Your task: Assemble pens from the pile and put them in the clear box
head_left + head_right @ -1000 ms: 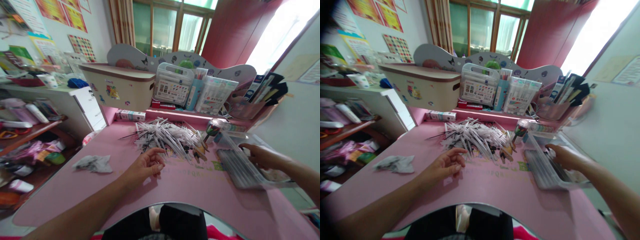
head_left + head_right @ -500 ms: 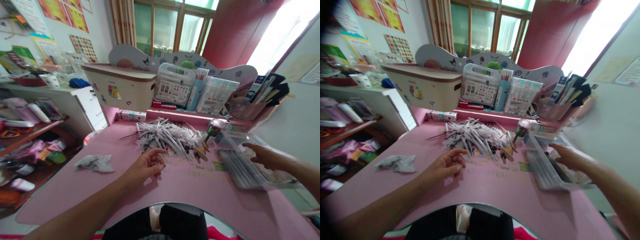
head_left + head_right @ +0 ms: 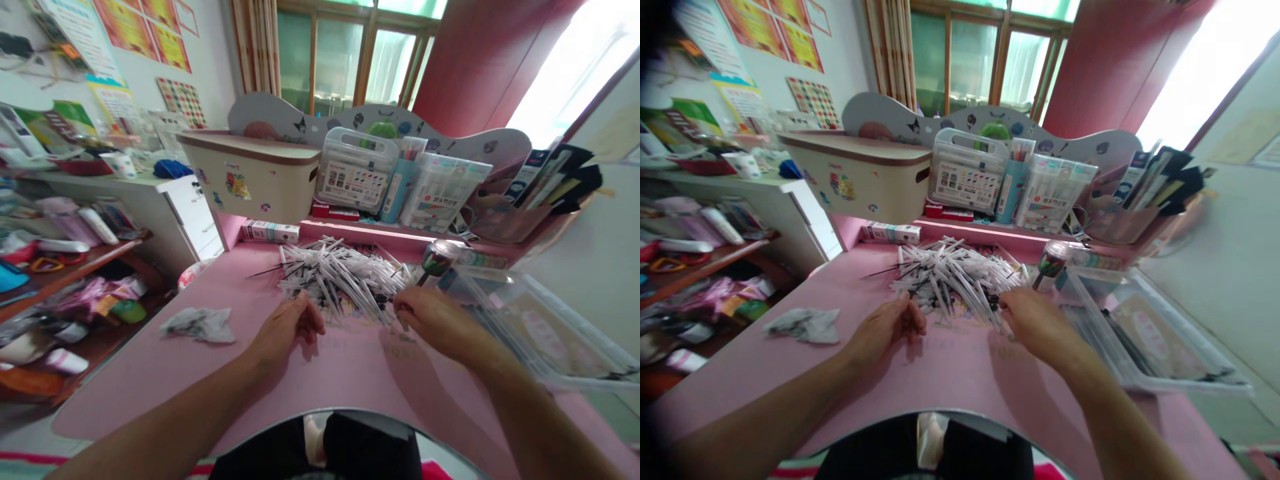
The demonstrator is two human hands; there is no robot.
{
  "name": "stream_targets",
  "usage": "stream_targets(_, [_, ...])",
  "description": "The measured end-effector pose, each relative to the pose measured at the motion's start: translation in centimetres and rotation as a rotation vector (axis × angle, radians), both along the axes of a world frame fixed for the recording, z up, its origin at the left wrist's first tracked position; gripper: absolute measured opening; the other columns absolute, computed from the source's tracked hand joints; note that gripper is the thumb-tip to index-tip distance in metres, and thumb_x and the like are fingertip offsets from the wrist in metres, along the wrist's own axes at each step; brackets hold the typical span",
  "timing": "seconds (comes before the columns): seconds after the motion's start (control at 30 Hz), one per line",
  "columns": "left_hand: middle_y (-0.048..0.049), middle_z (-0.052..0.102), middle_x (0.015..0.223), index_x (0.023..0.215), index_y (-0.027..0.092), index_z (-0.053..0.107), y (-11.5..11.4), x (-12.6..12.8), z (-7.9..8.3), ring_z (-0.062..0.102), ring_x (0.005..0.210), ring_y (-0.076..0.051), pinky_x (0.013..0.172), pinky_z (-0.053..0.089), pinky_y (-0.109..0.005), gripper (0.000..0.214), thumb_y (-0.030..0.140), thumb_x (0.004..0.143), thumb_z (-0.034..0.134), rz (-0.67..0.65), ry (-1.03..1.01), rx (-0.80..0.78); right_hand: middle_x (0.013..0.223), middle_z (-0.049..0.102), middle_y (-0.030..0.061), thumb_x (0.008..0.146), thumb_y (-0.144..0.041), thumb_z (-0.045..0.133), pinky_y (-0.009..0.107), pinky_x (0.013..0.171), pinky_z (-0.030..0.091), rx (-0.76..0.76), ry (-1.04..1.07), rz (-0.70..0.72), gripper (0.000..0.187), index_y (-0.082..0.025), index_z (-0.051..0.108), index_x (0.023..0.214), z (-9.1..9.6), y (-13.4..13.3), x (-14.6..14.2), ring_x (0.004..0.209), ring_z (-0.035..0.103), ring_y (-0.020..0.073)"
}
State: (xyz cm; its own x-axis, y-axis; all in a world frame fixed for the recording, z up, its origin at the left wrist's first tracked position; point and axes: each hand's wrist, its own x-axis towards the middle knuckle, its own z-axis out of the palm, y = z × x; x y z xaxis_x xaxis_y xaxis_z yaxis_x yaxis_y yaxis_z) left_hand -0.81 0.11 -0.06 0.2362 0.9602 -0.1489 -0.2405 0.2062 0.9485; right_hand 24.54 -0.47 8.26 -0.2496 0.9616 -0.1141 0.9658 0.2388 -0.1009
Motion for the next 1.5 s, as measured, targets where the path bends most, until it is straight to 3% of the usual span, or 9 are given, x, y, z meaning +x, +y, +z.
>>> stream_targets(0.1, [-0.0039,0.06,0.06,0.062,0.013,0.059,0.2,0.0,-0.5,0.05,0.048,-0.009,0.045,0.04,-0.019,0.05,0.053,0.091,0.049,-0.001,0.033,0.006,0.095,0.072,0.0127,0.088,-0.018,0.049,0.029,0.071,0.04,-0.02,-0.083,-0.111,0.022,-0.015,0.071,0.084,-2.4,1.2,-1.7,0.089,0.066,0.0236])
stream_targets(0.27, [0.0029,0.055,0.061,0.081,0.016,0.061,0.1,0.4,-0.9,0.044,0.045,-0.007,0.037,0.031,-0.017,0.021,0.037,0.083,0.062,-0.059,0.046,-0.064,0.096,0.071,0.0158,0.087,-0.023,0.053,0.032,0.07,0.042,-0.01,-0.116,-0.174,0.021,-0.013,0.071,0.089,-5.1,1.2,-2.1,0.091,0.066,0.0281])
stream_targets(0.4, [0.0053,0.054,0.061,0.089,0.018,0.061,-0.3,0.6,-0.7,0.043,0.044,-0.006,0.037,0.027,-0.016,0.017,0.027,0.076,0.067,-0.124,0.041,-0.135,0.096,0.071,0.0177,0.086,-0.021,0.053,0.032,0.065,0.039,-0.008,-0.101,-0.222,0.02,-0.012,0.071,0.089,-5.8,1.2,-1.7,0.088,0.066,0.0288])
stream_targets(0.53, [0.0041,0.056,0.063,0.087,0.017,0.061,-0.5,0.7,-0.4,0.043,0.043,-0.005,0.039,0.023,-0.017,0.018,0.027,0.073,0.069,-0.157,0.015,-0.156,0.081,0.07,0.0134,0.081,-0.018,0.053,0.03,0.059,0.031,0.059,0.019,-0.242,0.015,-0.014,0.067,0.075,-5.6,1.4,-1.3,0.072,0.061,0.0225])
stream_targets(0.77, [-0.0017,0.065,0.083,0.096,0.016,0.067,-0.8,1.1,-0.1,0.049,0.056,-0.005,0.051,0.035,-0.017,0.03,0.027,0.071,0.079,-0.231,-0.018,-0.143,0.061,0.056,-0.0006,0.072,-0.012,0.057,0.024,0.056,0.029,0.16,0.557,0.126,0.009,-0.016,0.057,0.064,-7.2,-0.3,-4.6,0.056,0.045,0.0101])
stream_targets(0.87, [-0.0001,0.061,0.073,0.093,0.016,0.066,-0.7,1.2,-0.5,0.051,0.056,-0.007,0.052,0.037,-0.018,0.027,0.033,0.074,0.077,-0.227,-0.085,-0.136,0.065,0.057,-0.0005,0.071,-0.011,0.058,0.024,0.057,0.03,0.193,0.627,0.259,0.007,-0.016,0.057,0.067,-8.6,-1.1,-6.3,0.059,0.044,0.0103])
stream_targets(0.97, [0.0018,0.057,0.064,0.084,0.016,0.063,-0.1,1.1,-1.1,0.048,0.05,-0.007,0.046,0.034,-0.019,0.026,0.039,0.078,0.072,-0.156,-0.057,-0.089,0.07,0.059,0.0002,0.078,-0.012,0.056,0.025,0.061,0.035,0.197,0.656,0.288,0.009,-0.017,0.06,0.071,-9.2,-0.9,-6.6,0.064,0.049,0.012])
stream_targets(1.17, [0.0035,0.056,0.063,0.084,0.017,0.059,1.0,0.6,-1.5,0.049,0.045,-0.008,0.042,0.038,-0.018,0.025,0.042,0.083,0.065,-0.007,-0.027,-0.049,0.104,0.065,0.009,0.093,-0.015,0.05,0.033,0.089,0.044,0.335,0.44,0.151,0.022,-0.017,0.068,0.104,-9.6,0.5,-6.1,0.1,0.055,0.0212])
stream_targets(1.5, [0.0063,0.051,0.056,0.096,0.018,0.059,0.2,0.7,-1.1,0.042,0.041,-0.007,0.04,0.033,-0.016,0.023,0.037,0.083,0.063,-0.063,-0.02,-0.084,0.112,0.065,0.0094,0.097,-0.017,0.046,0.037,0.093,0.041,0.33,0.13,0.154,0.027,-0.019,0.069,0.111,-10.1,0.9,-7.1,0.102,0.053,0.0244])
